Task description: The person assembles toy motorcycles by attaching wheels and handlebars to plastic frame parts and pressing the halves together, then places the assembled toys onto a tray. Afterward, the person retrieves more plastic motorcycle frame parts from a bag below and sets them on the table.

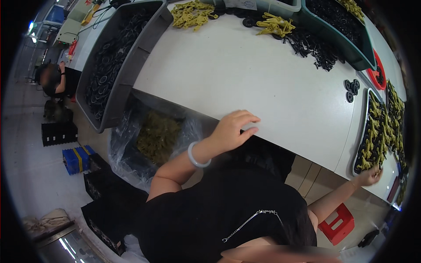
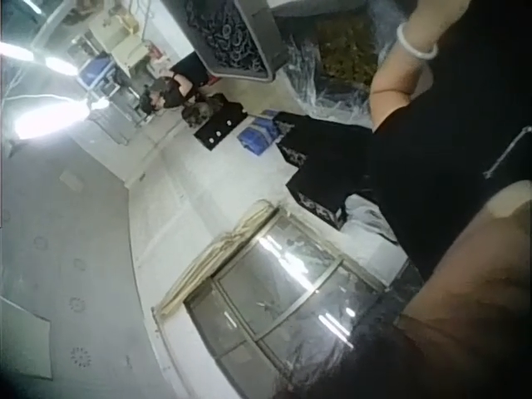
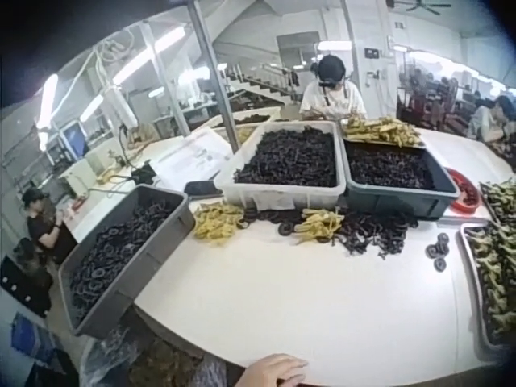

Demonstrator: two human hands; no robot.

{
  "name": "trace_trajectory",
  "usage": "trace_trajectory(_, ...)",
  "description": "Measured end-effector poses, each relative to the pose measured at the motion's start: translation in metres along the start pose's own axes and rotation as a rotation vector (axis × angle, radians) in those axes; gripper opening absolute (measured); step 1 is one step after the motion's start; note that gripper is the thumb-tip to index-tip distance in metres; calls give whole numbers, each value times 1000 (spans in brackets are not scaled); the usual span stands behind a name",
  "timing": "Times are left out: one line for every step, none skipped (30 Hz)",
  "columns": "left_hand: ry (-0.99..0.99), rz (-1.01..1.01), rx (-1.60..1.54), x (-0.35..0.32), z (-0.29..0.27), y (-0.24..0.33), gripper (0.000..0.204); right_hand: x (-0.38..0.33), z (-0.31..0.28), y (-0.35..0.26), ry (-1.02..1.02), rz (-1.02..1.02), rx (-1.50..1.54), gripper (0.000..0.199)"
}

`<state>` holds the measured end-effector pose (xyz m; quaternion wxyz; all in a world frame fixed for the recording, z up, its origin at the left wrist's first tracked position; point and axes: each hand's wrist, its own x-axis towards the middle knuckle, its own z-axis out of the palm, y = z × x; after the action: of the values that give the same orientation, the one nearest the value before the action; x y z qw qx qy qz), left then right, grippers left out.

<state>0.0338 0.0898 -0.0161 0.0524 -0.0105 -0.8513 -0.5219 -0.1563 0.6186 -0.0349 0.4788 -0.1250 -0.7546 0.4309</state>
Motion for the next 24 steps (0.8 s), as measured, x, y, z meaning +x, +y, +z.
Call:
trace_trajectory(95, 115, 182, 9, -4, -6, 20, -12, 20, -20, -130, -78, 11, 30)
trace_trajectory(192, 230, 371, 20, -8, -11, 20, -33, 45, -45, -258, -148, 25, 29)
trace_trajectory(226, 285, 427, 43, -12, -17, 22, -57, 70, -73, -338, -390, 71, 28)
trace_trajectory(270, 332, 501, 68, -18, -23, 24, -77, 95, -81, -479, -357, 134, 31)
trace_trajectory(287, 373, 557, 94, -24, -29, 28, -103, 115, -121, -635, -435, -12, 34)
trace_trajectory(307, 427, 601, 122, -27, -35, 32, -121, 133, -147, -767, -426, 67, 35)
trace_trajectory(324, 459, 610, 150, -28, -44, 32, -138, 150, -174, -866, -477, 115, 36)
trace_trajectory(363, 502, 780, 180, -27, -54, 38, -153, 166, -188, -943, -496, 163, 35)
trace_trajectory(407, 542, 947, 204, -24, -63, 44, -166, 184, -195, -1011, -528, 206, 34)
trace_trajectory(428, 576, 952, 220, -23, -69, 44, -179, 197, -203, -1049, -569, 231, 34)
trace_trajectory(424, 538, 978, 237, -20, -70, 48, -188, 205, -206, -1083, -588, 257, 34)
trace_trajectory(416, 496, 1005, 252, -17, -74, 51, -198, 211, -204, -1077, -584, 290, 32)
trace_trajectory(397, 413, 944, 261, -19, -81, 52, -210, 215, -204, -1063, -569, 313, 31)
trace_trajectory(407, 435, 950, 270, -24, -85, 52, -212, 215, -206, -1093, -607, 310, 30)
trace_trajectory(356, 470, 800, 276, -31, -92, 51, -209, 212, -206, -1069, -618, 316, 30)
trace_trajectory(290, 501, 649, 281, -36, -95, 51, -207, 210, -204, -1046, -618, 318, 29)
trace_trajectory(365, 633, 666, 280, -41, -96, 50, -203, 212, -202, -1032, -608, 321, 29)
trace_trajectory(352, 641, 674, 277, -45, -98, 50, -198, 213, -196, -1018, -594, 310, 28)
trace_trajectory(337, 638, 671, 274, -50, -99, 49, -196, 213, -193, -1005, -580, 299, 27)
trace_trajectory(319, 632, 666, 269, -53, -100, 47, -193, 214, -193, -999, -564, 300, 27)
trace_trajectory(301, 634, 669, 266, -56, -101, 47, -188, 217, -195, -983, -542, 292, 27)
trace_trajectory(375, 620, 620, 259, -60, -91, 43, -184, 220, -196, -969, -523, 286, 26)
trace_trajectory(448, 602, 569, 250, -65, -81, 39, -183, 221, -196, -993, -487, 298, 27)
trace_trajectory(429, 601, 566, 238, -66, -67, 39, -183, 220, -194, -992, -471, 290, 27)
